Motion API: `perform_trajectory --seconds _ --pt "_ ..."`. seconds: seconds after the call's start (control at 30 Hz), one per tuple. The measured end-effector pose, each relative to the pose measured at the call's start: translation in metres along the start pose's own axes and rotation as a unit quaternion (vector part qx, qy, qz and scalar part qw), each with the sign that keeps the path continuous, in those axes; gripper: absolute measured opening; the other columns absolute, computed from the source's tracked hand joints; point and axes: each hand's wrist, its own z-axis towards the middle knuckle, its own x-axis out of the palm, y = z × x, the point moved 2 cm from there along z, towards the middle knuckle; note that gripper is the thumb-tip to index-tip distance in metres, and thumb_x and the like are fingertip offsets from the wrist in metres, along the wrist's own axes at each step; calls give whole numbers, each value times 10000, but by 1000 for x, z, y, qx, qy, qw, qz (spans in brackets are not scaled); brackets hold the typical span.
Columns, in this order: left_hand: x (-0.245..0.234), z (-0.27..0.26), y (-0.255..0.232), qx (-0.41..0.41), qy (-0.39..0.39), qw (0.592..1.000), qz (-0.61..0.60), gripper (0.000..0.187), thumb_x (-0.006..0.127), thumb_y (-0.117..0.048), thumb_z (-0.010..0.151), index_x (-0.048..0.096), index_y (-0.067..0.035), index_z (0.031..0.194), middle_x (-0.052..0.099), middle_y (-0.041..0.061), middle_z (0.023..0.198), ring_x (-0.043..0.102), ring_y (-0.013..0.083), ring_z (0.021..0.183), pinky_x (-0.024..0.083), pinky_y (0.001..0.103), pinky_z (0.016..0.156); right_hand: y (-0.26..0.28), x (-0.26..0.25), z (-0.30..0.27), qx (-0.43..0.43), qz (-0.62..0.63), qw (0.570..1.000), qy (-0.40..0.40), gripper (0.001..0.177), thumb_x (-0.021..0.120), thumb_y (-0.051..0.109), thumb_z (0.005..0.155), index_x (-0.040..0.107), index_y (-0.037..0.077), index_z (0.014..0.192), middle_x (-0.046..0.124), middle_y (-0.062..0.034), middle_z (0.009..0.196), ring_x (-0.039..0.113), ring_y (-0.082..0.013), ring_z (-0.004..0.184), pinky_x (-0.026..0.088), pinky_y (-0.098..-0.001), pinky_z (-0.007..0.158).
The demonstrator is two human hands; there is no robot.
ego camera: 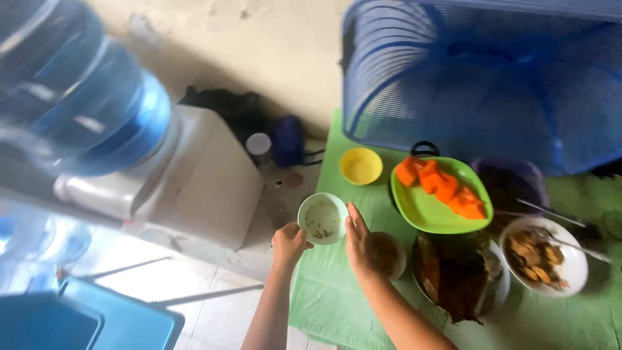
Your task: Clear used dishes and a glass from a dining table and place them into the kitchen sink.
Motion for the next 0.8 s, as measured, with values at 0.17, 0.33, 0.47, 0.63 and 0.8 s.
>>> perform_trajectory --seconds 0.17,0.33,0.47,0.63,0.8 --pt "-40 -20 10 -15 -36 996 -81 383 584 -109 874 722 3 1214 795 126 911 767 187 638 635 313 613 17 43 -11 37 60 997 20 529 445 307 1065 508 -10 1483 555 -158 1504 518 -242 1372 389 -344 1139" --pt "-78 -39 53 -45 -64 983 -166 443 513 -171 936 686 -36 1321 762 115 936 722 202 624 630 340 635 43 95 -37 83 91 991 47 499 463 244 1038 522 -3 1468 564 -113 1493 517 -209 1361 367 -328 1141" --pt "-123 -82 54 23 -201 967 -152 498 432 -355 1040 595 -87 1427 715 127 1070 688 159 812 606 335 688 55 148 -74 138 169 973 79 478 458 216 1039 530 15 1467 582 -116 1430 537 -186 1269 401 -337 1070" --pt "-190 -154 57 77 -232 918 -313 527 325 -404 1057 484 -143 1487 654 95 1226 697 161 925 618 327 705 66 216 -137 131 202 957 160 466 464 173 1028 533 -13 1450 621 -118 1382 571 -177 1238 425 -324 1077" --pt "-267 -247 65 58 -322 900 -289 545 342 -416 1069 534 -147 1502 681 117 1194 621 165 816 540 302 627 78 279 -218 201 232 920 245 445 448 138 1012 544 -5 1421 633 -118 1350 594 -186 1231 456 -328 1060"
